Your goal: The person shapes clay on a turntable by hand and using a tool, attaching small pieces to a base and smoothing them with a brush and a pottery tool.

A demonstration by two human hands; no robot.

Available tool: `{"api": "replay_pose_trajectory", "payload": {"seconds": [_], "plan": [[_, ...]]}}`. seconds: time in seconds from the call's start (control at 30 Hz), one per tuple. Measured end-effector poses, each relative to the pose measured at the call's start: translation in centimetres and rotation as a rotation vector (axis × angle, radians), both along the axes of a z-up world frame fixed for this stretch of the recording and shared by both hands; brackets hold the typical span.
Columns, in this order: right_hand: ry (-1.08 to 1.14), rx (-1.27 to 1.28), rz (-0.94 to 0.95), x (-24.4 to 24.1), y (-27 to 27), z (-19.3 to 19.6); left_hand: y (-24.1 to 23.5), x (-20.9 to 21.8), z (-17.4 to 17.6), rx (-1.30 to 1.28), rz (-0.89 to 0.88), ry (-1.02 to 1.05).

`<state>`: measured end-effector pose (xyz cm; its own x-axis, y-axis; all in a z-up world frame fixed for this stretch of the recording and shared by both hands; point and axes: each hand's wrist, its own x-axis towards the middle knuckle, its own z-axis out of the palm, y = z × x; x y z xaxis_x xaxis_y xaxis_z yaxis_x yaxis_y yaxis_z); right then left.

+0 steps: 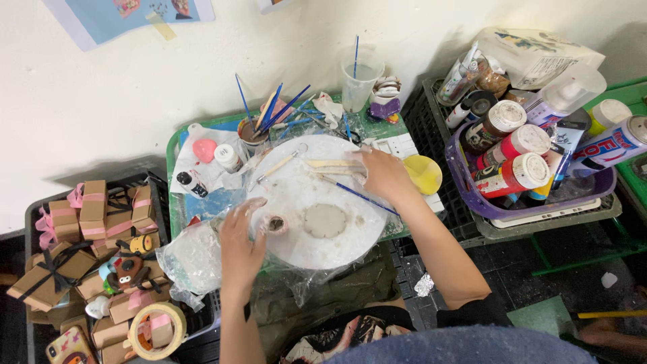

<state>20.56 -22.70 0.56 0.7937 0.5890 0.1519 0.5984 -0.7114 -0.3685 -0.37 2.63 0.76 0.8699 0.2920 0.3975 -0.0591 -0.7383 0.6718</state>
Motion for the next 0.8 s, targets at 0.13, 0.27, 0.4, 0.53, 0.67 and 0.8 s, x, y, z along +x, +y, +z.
{"api": "replay_pose_trajectory", "payload": {"seconds": [0.13,0.27,0.4,0.53,0.67,0.8], "plan": [[-0.012,-0.084,-0.021,2.0,-0.5,-2.1,0.7,4.3,1.1,0.066,-0.198,-0.073],[-0.061,-0.077,-0.091,2.0,-0.7,-2.3,-3.6,10.9,-1.2,0.271,-0.528,-0.003],[-0.008,-0.200,-0.139,2.1,-0.8,-1.9,-5.1,15.7,-3.5,0.464,-0.528,0.089],[0.044,-0.228,-0.174,2.5,-2.1,-1.3,-4.2,17.1,-2.9,0.506,-0.569,0.191],[0.268,-0.234,-0.281,3.6,-4.1,0.1,-1.5,15.7,-0.5,0.330,-0.465,0.128],[0.078,-0.086,-0.367,3.1,-6.1,-0.5,4.2,10.9,2.4,0.152,-0.220,-0.020]]}}
